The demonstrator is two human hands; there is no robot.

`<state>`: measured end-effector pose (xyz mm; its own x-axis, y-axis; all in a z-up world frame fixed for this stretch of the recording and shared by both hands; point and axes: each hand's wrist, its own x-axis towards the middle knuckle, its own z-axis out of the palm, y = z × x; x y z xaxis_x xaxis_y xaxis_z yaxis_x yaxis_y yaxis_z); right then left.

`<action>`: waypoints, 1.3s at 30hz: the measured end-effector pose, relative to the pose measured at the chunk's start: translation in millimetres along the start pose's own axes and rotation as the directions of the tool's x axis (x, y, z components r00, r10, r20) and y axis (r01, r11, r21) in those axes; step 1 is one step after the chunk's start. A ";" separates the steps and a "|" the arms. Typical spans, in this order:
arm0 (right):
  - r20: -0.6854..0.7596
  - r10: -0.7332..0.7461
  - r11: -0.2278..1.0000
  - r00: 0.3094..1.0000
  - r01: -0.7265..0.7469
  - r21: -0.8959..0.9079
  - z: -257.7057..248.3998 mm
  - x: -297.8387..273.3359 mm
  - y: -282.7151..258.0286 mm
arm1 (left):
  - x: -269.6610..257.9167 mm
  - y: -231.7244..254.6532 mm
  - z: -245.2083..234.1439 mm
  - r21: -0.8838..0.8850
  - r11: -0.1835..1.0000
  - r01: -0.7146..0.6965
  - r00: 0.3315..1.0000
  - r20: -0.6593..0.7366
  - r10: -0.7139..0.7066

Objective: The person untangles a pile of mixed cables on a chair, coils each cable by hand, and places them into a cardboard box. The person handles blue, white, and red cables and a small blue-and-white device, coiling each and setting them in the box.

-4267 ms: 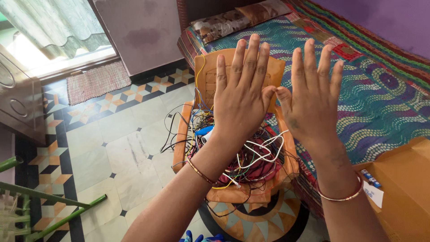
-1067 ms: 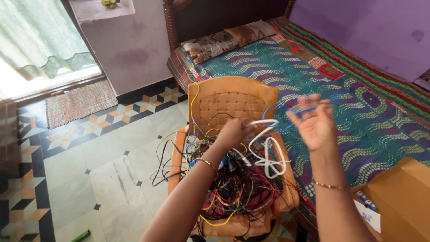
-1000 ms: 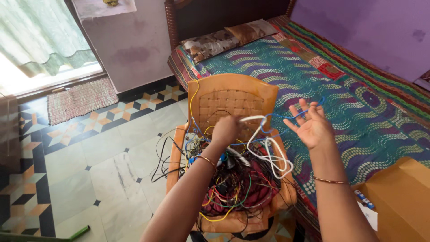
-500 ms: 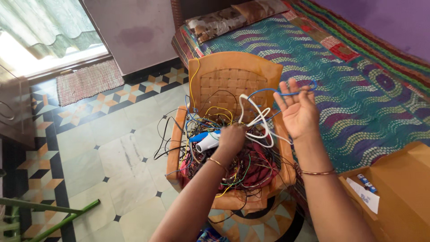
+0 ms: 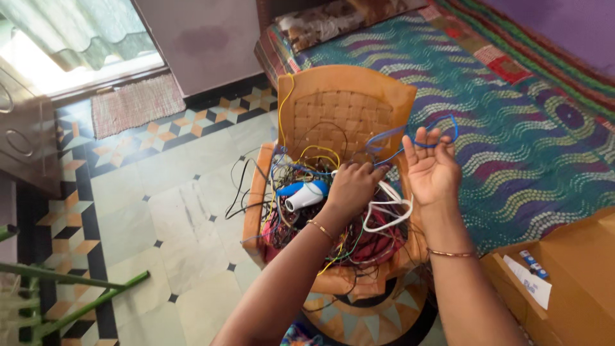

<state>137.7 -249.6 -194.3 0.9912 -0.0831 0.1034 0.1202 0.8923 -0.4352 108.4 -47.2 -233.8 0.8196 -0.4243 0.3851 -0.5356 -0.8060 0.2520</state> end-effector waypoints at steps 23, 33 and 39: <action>0.092 -0.226 0.341 0.970 0.167 -0.925 52.5 -2.2 34.0 | 48.4 -20.1 -190.0 -0.980 0.196 -0.008 0.993 -0.030 -0.111; -0.098 0.009 -0.067 0.995 -0.097 -0.993 6.7 51.3 157.0 | 29.9 -12.3 -298.7 -0.858 -0.492 -0.145 0.971 -0.219 0.095; -0.488 0.473 0.096 0.734 -0.593 -0.799 28.0 105.2 130.9 | 14.2 -45.6 -322.5 -0.930 -0.261 -0.260 0.958 -0.214 -0.192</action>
<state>256.1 -129.2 -215.3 0.8114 0.1447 -0.5664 -0.5318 -0.2194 -0.8179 78.9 116.6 46.5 0.8440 -0.1633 0.5109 -0.2630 0.7042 0.6595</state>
